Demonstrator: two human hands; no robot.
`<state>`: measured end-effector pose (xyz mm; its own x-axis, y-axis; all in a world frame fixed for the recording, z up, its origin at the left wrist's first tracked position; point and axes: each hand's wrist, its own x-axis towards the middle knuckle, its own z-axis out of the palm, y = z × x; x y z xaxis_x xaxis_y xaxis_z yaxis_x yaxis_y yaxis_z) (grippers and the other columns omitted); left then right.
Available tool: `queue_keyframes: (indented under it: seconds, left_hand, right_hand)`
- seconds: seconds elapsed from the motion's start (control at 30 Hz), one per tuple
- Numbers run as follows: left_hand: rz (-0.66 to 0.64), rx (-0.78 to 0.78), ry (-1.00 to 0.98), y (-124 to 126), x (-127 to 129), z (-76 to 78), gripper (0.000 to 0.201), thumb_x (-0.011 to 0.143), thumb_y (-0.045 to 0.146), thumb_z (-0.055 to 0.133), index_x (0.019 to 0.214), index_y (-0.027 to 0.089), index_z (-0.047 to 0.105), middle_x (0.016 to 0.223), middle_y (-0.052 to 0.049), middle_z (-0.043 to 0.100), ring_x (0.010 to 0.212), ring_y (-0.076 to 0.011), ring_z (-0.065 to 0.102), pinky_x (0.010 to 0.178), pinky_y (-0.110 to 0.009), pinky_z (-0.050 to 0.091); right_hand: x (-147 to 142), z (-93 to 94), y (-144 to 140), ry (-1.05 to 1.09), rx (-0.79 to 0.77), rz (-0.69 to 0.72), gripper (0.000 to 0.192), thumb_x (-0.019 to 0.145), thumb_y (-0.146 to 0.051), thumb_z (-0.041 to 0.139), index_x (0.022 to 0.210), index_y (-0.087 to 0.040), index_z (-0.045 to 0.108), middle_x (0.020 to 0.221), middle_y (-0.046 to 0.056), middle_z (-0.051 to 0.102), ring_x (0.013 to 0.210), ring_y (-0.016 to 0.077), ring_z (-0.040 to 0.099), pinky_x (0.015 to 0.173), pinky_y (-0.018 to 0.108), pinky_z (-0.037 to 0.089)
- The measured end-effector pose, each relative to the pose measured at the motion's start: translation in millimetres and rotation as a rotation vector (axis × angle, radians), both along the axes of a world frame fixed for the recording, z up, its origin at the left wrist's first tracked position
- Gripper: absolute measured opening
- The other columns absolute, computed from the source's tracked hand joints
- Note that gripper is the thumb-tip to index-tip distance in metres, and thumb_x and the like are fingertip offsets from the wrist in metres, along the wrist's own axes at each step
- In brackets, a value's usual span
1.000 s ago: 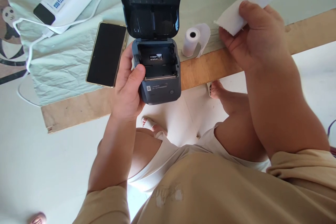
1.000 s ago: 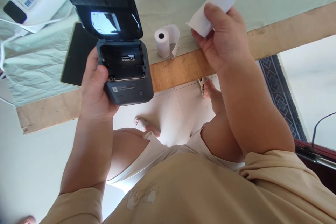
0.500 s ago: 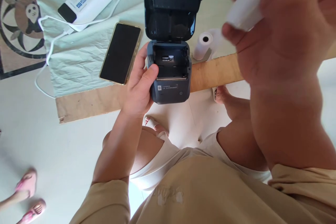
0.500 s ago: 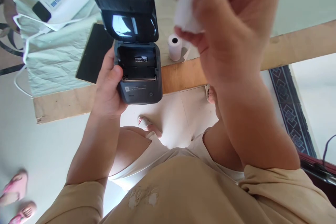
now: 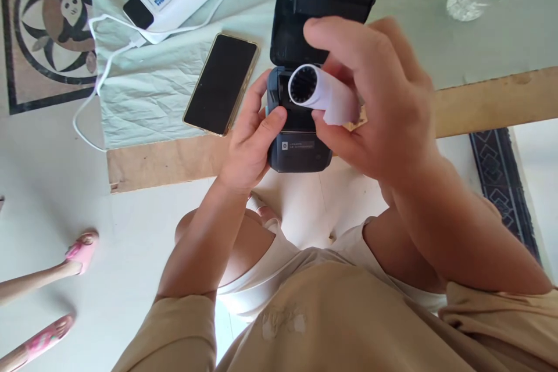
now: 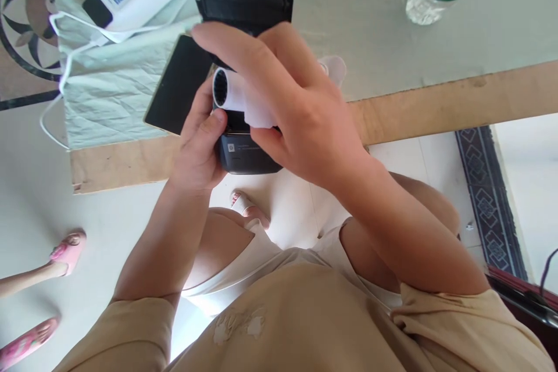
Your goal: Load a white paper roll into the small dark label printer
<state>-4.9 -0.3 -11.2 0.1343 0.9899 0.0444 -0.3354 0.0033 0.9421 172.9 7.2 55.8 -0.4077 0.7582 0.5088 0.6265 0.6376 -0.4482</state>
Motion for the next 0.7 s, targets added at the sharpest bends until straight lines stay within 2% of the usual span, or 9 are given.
queue_keyframes:
  seconds: [0.13,0.23,0.3,0.4,0.47,0.57,0.7]
  left_hand:
    - [-0.011,-0.026,0.002,0.3,-1.2,-0.8,0.057,0.079,0.056,0.073,0.127,0.032,0.054,0.124,-0.004,0.066,0.145,-0.0335,0.038,0.111,-0.047,0.048]
    - [0.001,0.004,-0.008,1.8,-1.0,-5.2,0.057,0.08,0.058,0.071,0.127,0.032,0.054,0.123,-0.003,0.065,0.145,-0.032,0.039,0.107,-0.046,0.051]
    - [0.011,0.042,-0.02,3.5,-0.7,-8.4,0.054,0.079,0.058,0.071,0.124,0.032,0.056,0.126,-0.002,0.064,0.147,-0.0313,0.037,0.105,-0.044,0.053]
    - [0.021,0.058,-0.005,4.9,-0.5,-10.5,0.05,0.081,0.058,0.069,0.123,0.033,0.058,0.129,-0.001,0.062,0.148,-0.0307,0.035,0.105,-0.043,0.053]
    - [0.024,0.053,0.007,4.4,-1.0,-9.7,0.051,0.082,0.06,0.068,0.124,0.034,0.057,0.129,-0.001,0.062,0.147,-0.0305,0.037,0.106,-0.043,0.052]
    - [-0.011,0.039,0.003,2.4,-2.2,-7.8,0.055,0.08,0.06,0.069,0.127,0.034,0.054,0.127,-0.003,0.063,0.139,-0.0308,0.049,0.102,-0.043,0.054]
    - [-0.063,0.032,0.022,2.0,-4.2,-11.2,0.068,0.076,0.047,0.078,0.135,0.036,0.047,0.121,-0.002,0.066,0.117,-0.0307,0.064,0.088,-0.04,0.058]
  right_hand:
    - [-6.3,-6.5,7.5,-0.018,-0.043,-0.114,0.033,0.079,-0.011,0.06,0.106,-0.029,0.056,0.106,0.001,0.066,0.09,0.0185,0.062,0.071,0.034,0.048]
    - [-5.4,-12.9,14.0,-0.042,-0.083,-0.055,0.019,0.079,-0.01,0.057,0.087,-0.027,0.054,0.094,0.0,0.066,0.078,0.0163,0.061,0.066,0.034,0.045]
    - [-3.2,-16.0,16.3,-0.025,-0.047,-0.008,0.015,0.081,-0.012,0.055,0.08,-0.026,0.053,0.089,-0.001,0.067,0.075,0.0156,0.06,0.067,0.035,0.045]
    - [-1.0,-16.4,12.7,0.029,0.079,-0.028,0.012,0.082,-0.016,0.057,0.076,-0.026,0.055,0.085,0.0,0.066,0.077,0.0174,0.058,0.069,0.036,0.044]
    - [-1.3,-16.3,5.9,0.041,0.138,0.016,0.01,0.082,-0.017,0.058,0.078,-0.026,0.056,0.083,0.0,0.065,0.077,0.0174,0.057,0.068,0.036,0.043]
    - [-3.4,-19.2,-4.8,-0.01,0.155,0.144,0.008,0.082,-0.018,0.059,0.078,-0.025,0.056,0.082,-0.002,0.066,0.076,0.0164,0.059,0.067,0.036,0.041]
    - [0.7,-19.3,-8.1,0.012,0.125,0.206,0.01,0.083,-0.032,0.065,0.082,-0.025,0.059,0.089,-0.003,0.069,0.084,0.0173,0.063,0.078,0.041,0.043]
